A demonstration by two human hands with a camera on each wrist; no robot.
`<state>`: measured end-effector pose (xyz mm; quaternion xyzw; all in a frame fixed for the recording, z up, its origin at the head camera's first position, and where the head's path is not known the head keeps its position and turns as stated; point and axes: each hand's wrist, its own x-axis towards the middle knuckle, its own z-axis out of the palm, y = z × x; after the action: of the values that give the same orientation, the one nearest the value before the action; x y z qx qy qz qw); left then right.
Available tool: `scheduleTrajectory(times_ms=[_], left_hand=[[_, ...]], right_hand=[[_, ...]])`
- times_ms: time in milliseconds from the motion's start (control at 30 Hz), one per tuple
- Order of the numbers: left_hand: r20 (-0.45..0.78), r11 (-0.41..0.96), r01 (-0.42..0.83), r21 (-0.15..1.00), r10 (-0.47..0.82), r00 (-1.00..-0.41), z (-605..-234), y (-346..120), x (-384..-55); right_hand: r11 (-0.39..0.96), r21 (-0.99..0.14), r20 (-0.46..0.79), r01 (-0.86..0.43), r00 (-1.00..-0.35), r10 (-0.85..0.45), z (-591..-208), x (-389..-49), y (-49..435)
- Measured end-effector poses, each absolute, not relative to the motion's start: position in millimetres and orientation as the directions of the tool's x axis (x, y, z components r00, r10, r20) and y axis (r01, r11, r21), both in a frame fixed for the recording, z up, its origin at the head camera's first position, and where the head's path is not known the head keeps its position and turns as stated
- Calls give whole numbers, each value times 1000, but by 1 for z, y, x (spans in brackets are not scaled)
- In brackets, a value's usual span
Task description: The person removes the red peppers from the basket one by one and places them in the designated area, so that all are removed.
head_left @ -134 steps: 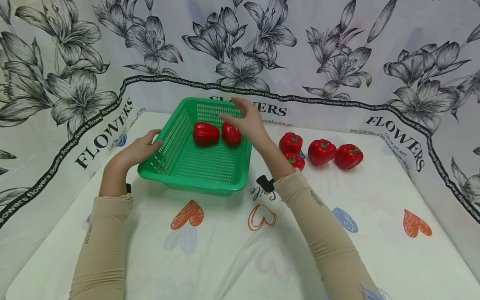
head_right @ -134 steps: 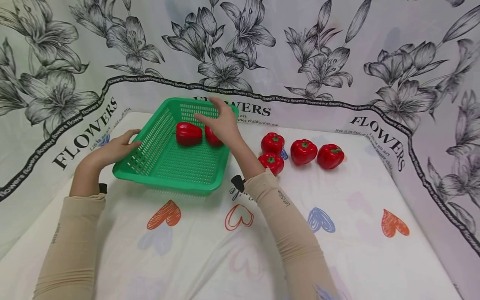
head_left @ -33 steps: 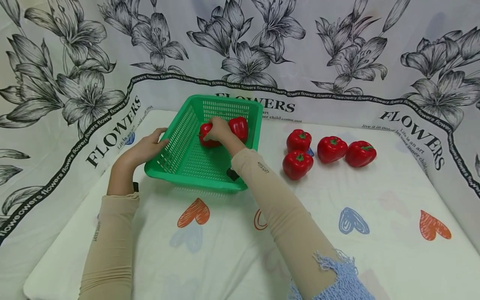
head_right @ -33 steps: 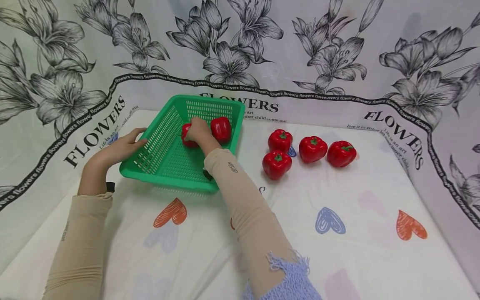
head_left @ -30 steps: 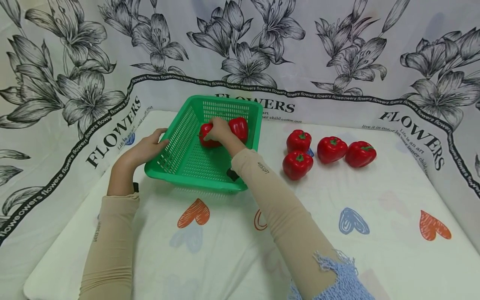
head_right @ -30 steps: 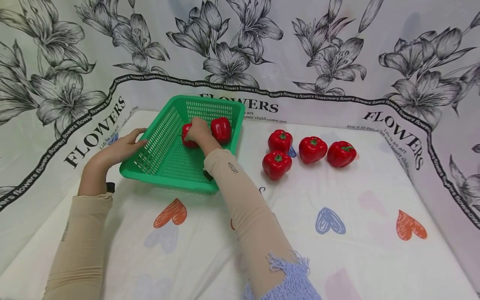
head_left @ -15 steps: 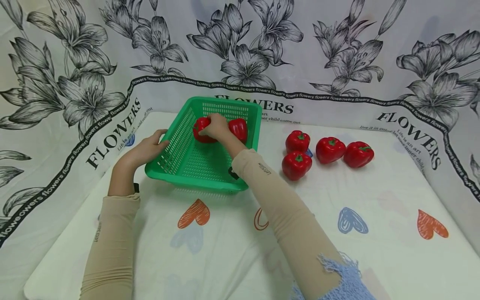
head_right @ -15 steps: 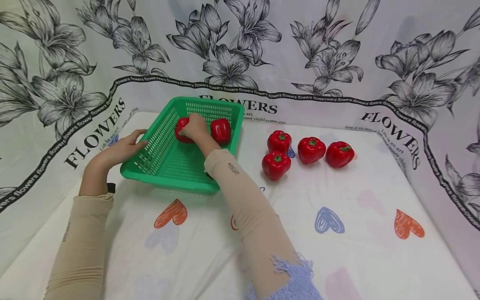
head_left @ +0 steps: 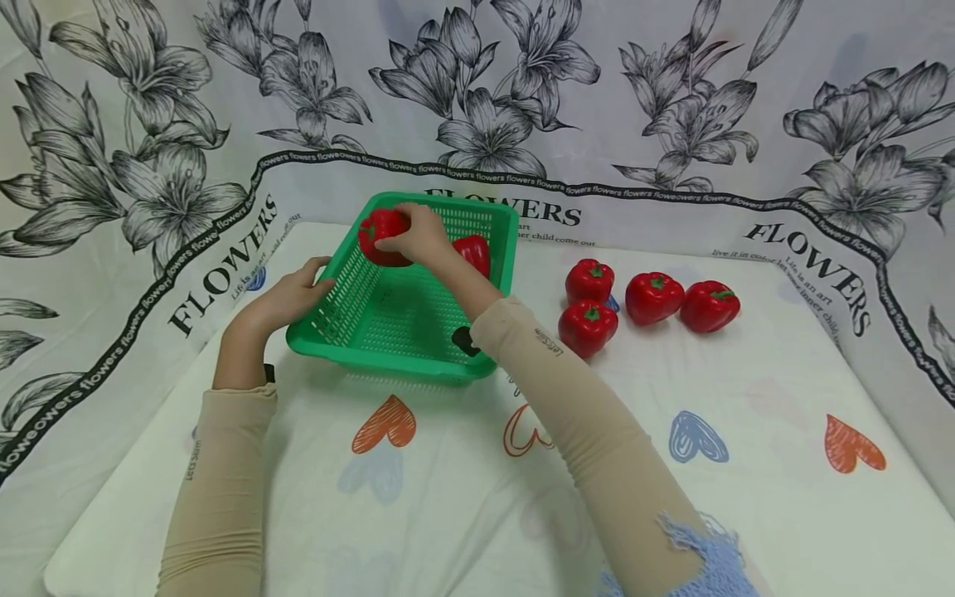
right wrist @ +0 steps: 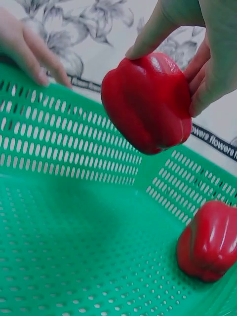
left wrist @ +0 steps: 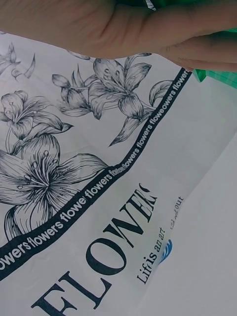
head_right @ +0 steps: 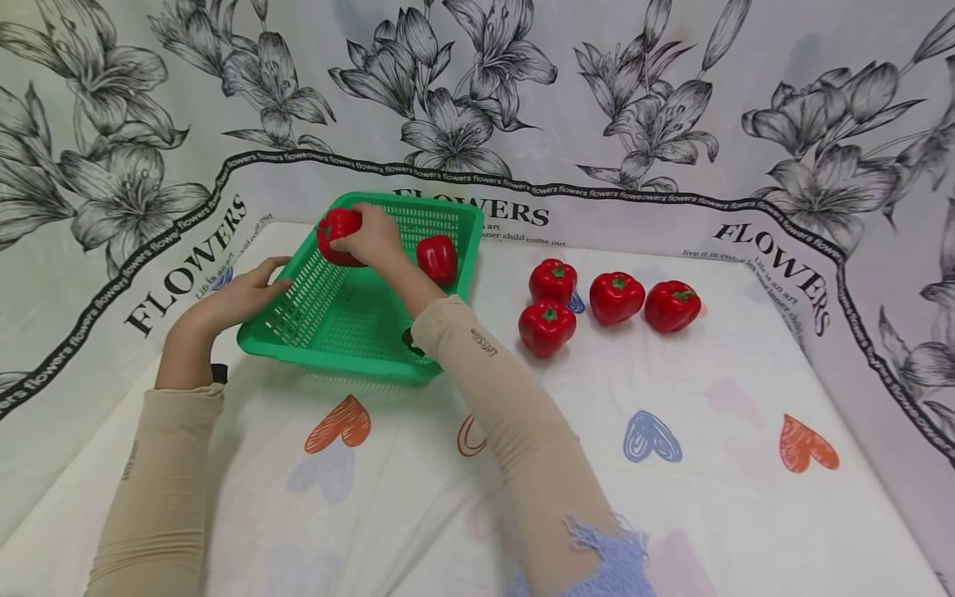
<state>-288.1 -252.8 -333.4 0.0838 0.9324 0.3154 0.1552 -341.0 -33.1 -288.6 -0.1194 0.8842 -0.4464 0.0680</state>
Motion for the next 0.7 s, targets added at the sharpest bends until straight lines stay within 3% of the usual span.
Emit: scheduleTrajectory(times_ms=[700], left_hand=[[-240, 808, 58, 587, 242, -940, -331, -251, -286]], right_hand=[[235, -957, 96, -172, -948, -303, -271, -314, 10]])
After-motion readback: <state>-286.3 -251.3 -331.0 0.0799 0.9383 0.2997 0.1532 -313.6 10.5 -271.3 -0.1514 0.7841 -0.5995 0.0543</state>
